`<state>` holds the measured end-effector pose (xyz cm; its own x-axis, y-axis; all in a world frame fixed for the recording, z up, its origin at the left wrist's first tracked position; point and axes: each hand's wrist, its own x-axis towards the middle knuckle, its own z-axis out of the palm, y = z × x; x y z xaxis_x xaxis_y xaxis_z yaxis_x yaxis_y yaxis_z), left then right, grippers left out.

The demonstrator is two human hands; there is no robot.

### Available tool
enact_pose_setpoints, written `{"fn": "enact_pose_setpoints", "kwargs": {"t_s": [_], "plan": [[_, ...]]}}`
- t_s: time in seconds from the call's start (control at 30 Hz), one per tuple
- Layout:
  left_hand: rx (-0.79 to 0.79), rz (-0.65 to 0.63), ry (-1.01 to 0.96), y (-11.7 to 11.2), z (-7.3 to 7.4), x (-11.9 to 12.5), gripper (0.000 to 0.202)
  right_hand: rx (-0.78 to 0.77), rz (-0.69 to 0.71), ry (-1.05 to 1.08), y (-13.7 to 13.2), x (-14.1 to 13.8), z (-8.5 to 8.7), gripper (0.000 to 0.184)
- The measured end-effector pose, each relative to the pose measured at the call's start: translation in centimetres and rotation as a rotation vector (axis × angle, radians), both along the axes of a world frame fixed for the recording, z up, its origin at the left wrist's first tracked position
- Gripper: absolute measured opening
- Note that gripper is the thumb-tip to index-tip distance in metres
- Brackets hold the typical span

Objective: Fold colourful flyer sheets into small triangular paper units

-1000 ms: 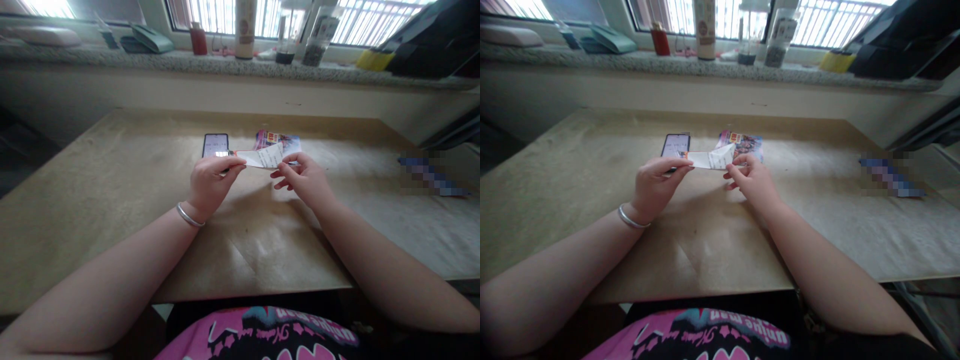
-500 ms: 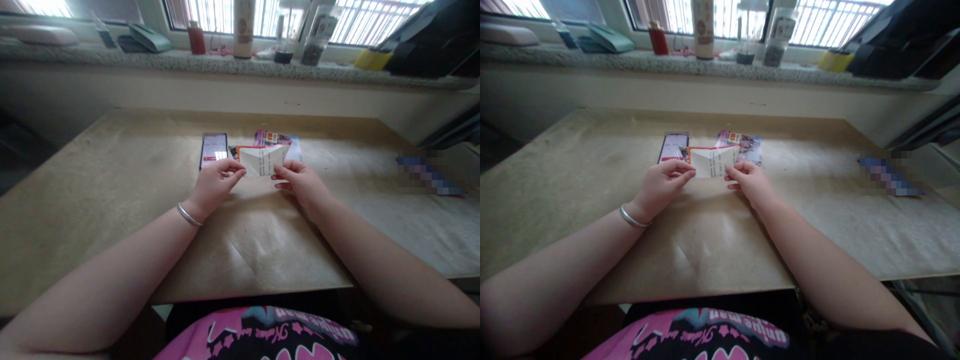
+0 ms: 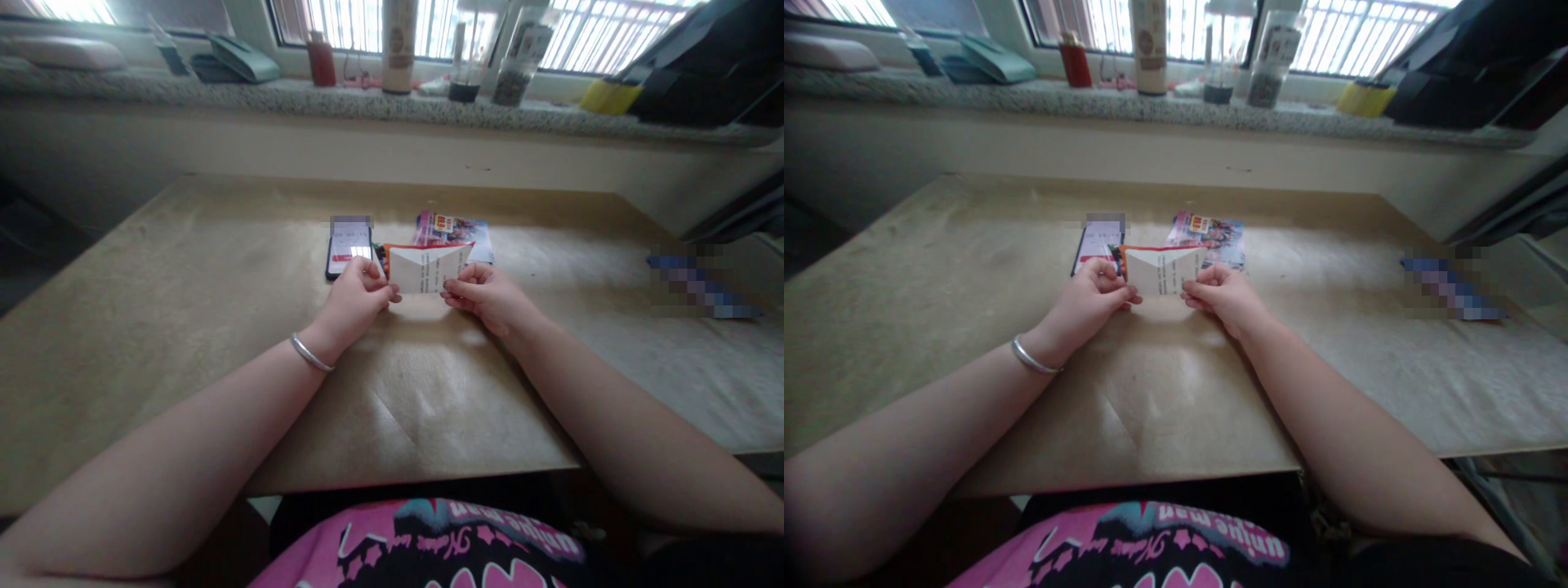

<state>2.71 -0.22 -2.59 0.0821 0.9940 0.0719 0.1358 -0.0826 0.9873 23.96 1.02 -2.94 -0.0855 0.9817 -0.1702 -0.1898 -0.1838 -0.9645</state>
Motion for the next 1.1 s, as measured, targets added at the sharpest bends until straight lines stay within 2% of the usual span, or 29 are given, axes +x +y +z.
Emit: {"fn": "enact_pose_setpoints", "kwargs": {"t_s": [0.1,0.2,0.33,0.53,0.7,1.1], "plan": [[-0.095,0.008,-0.072,-0.02,0.12,0.11,0.032,0.007,0.015,-0.022,0.09,0.12,-0.14,0.045],[-0.098,-0.054,-0.085,-0.05,0.23,0.11,0.023,0.025,0.015,-0.036,0.14,0.24,-0.15,0.046],[-0.026,-0.112,-0.067,-0.01,0.10,0.08,0.013,0.054,0.031,-0.066,0.16,0.27,-0.13,0.047],[0.077,-0.124,-0.002,0.05,-0.06,0.12,0.014,0.127,0.033,-0.091,0.12,0.21,0.17,0.052],[0.192,-0.148,0.057,-0.12,0.02,0.16,0.018,0.232,0.033,-0.201,0.02,0.21,0.46,0.046],[0.279,-0.167,0.173,-0.03,-0.62,-0.14,0.018,0.384,0.060,-0.274,-0.05,-0.21,0.24,0.040]]}}
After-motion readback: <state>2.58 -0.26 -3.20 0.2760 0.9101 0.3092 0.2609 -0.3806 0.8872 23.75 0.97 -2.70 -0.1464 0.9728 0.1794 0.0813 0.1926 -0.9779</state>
